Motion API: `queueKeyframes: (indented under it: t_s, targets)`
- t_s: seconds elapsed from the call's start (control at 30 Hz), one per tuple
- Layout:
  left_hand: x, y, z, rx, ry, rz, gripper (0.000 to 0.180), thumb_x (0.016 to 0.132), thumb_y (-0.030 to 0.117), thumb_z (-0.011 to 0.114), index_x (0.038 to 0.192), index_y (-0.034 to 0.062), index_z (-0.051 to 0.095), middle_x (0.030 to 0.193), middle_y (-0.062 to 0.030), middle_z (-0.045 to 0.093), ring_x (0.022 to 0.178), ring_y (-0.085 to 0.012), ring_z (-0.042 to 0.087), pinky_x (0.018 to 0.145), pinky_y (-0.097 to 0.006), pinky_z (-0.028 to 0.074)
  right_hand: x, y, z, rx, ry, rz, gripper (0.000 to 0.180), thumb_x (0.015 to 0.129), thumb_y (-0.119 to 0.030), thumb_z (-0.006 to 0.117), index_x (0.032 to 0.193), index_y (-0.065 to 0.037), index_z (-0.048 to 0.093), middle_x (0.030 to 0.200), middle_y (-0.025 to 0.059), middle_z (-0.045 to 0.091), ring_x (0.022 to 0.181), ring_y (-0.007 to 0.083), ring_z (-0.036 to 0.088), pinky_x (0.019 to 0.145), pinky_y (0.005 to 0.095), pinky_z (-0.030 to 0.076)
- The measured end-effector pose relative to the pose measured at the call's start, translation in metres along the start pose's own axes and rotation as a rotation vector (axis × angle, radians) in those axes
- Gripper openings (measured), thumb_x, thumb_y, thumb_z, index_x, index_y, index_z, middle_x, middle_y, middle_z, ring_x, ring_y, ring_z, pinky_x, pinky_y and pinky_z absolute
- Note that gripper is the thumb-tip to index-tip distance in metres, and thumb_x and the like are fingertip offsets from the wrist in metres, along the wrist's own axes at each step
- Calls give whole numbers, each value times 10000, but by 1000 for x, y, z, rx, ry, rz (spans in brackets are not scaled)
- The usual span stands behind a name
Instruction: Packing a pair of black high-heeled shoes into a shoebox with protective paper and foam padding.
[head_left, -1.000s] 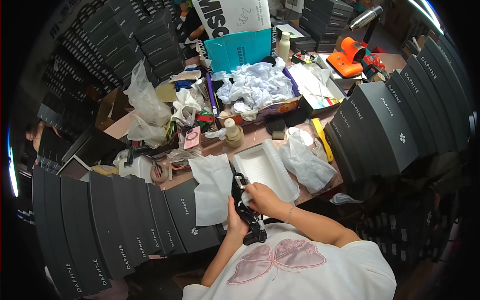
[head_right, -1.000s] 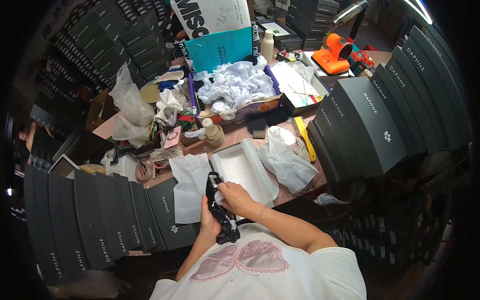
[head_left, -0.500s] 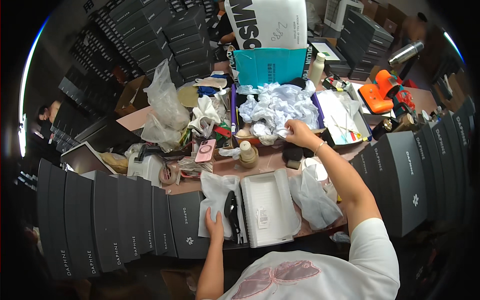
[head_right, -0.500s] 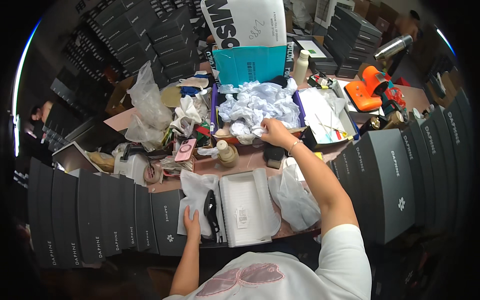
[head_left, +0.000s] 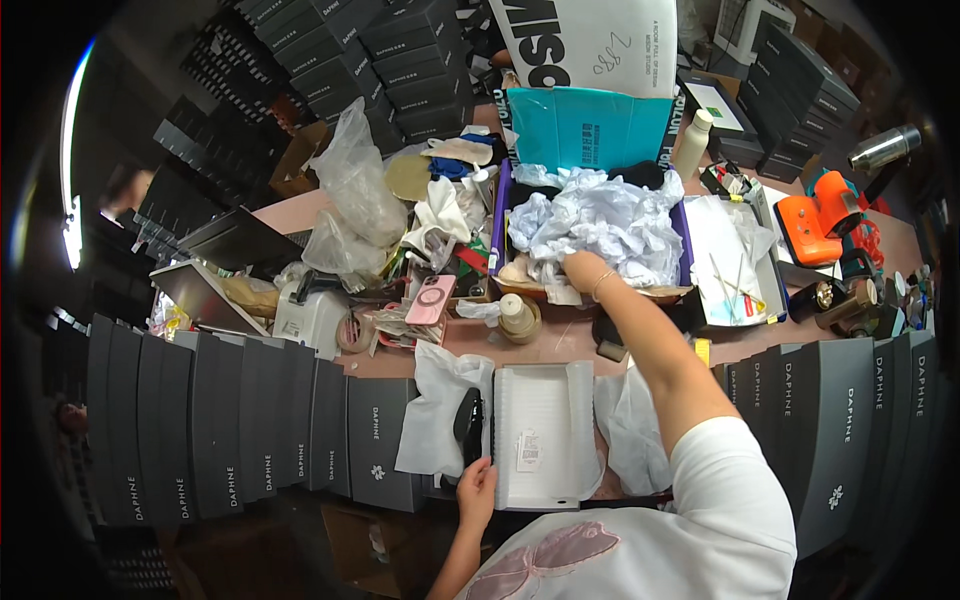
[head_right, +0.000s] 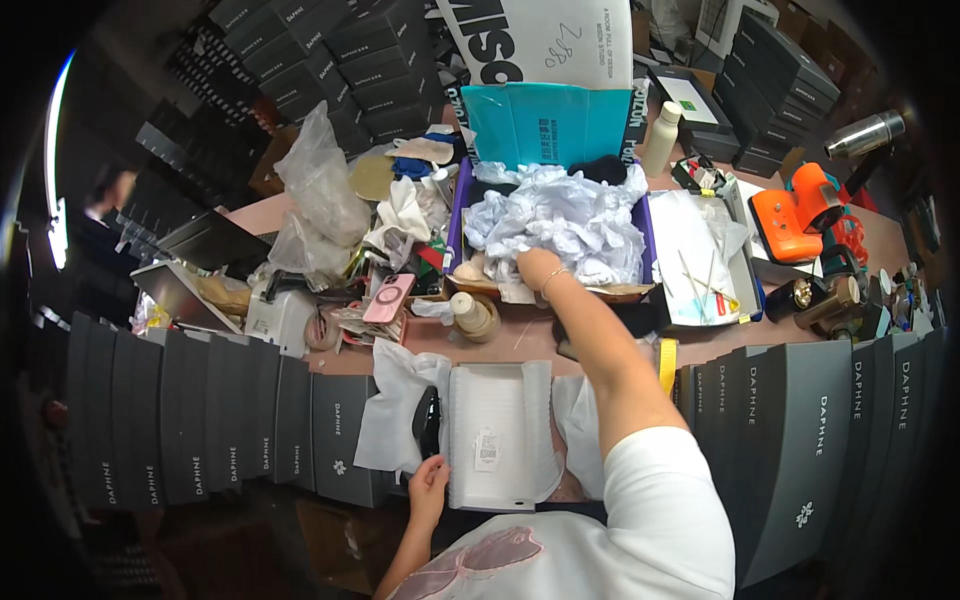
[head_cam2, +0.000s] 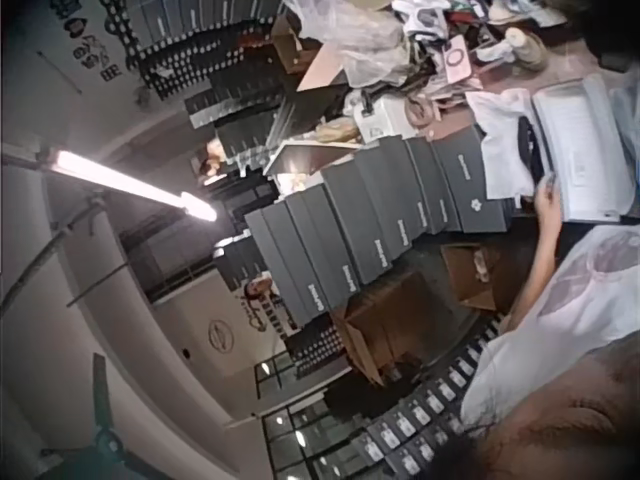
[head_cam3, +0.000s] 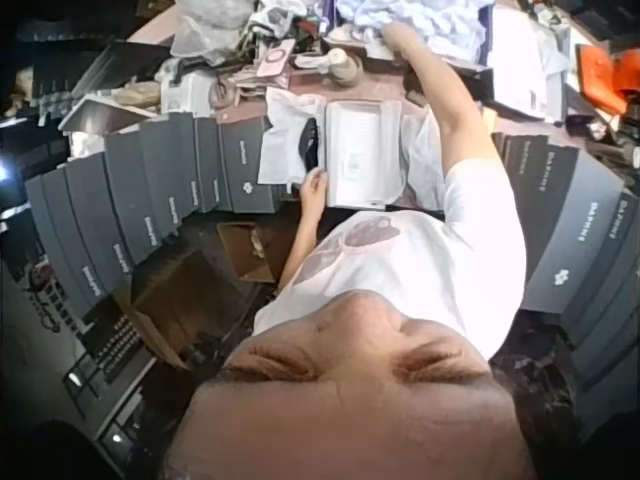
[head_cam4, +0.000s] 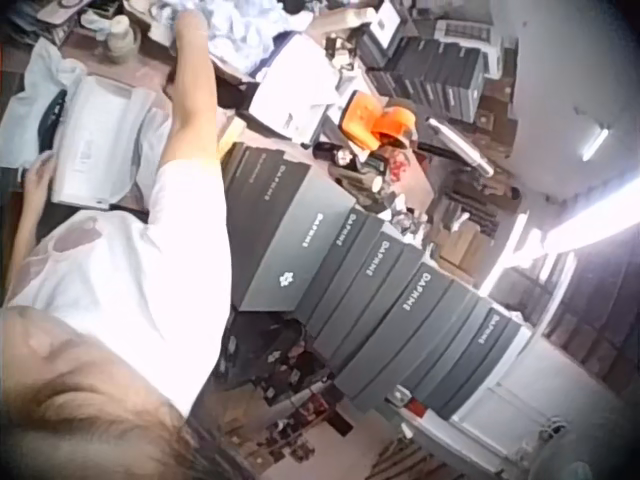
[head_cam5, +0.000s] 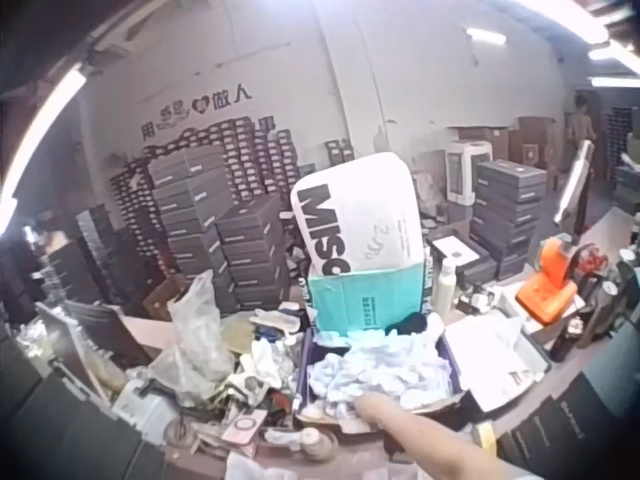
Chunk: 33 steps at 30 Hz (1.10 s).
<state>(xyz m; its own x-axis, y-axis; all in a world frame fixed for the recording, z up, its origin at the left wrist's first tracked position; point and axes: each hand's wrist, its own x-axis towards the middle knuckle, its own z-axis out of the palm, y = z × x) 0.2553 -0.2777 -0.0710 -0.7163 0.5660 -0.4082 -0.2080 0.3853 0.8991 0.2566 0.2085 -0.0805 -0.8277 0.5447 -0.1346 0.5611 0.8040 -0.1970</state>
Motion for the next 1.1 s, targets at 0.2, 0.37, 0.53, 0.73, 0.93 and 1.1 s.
queueKeyframes:
  t_s: [0.2,0.37,0.53,0.73,0.93,1.1]
  targets:
    - [13,27,14,45,-145,74,281,897,79,611,1152,-33,574,1023,-111,637,905,-125,616,798,-240,492,-132,-9,-90,339,390,51,216,787,-218,598,754,-10,647,751,221,635,705,382,626,634,468,487]
    - [17,28,46,129,-466,82,306,904,107,610,1175,-27,566,1025,-110,640,892,-138,620,820,-250,496,-325,-40,11,315,-226,274,399,730,-353,724,924,-14,642,918,176,659,857,349,627,753,442,485]
    - [23,37,69,107,-651,48,340,898,113,617,1193,-39,545,1098,-131,609,969,-147,595,822,-261,503,-362,-74,91,147,196,325,221,679,-73,628,899,-51,624,805,134,547,855,339,538,768,459,448]
    - [25,79,76,-33,-688,85,787,858,317,686,1448,52,238,1373,-161,409,1246,-272,428,1039,-427,358,-382,-75,-25,494,309,231,268,683,-20,633,951,-19,626,879,141,583,870,353,534,787,435,443]
    - [69,120,74,-745,-617,-473,558,871,380,566,1327,87,436,1278,-78,535,1190,-245,506,1012,-417,402,-332,-159,-98,329,143,-215,305,704,-62,686,1003,-41,633,951,91,620,989,282,557,850,386,455]
    - [84,129,16,-900,-345,-471,434,870,332,438,1188,63,557,1205,-94,594,1127,-284,558,990,-437,430,-369,-159,-102,923,528,354,384,809,-54,671,1172,4,560,1028,112,629,911,190,609,800,308,491]
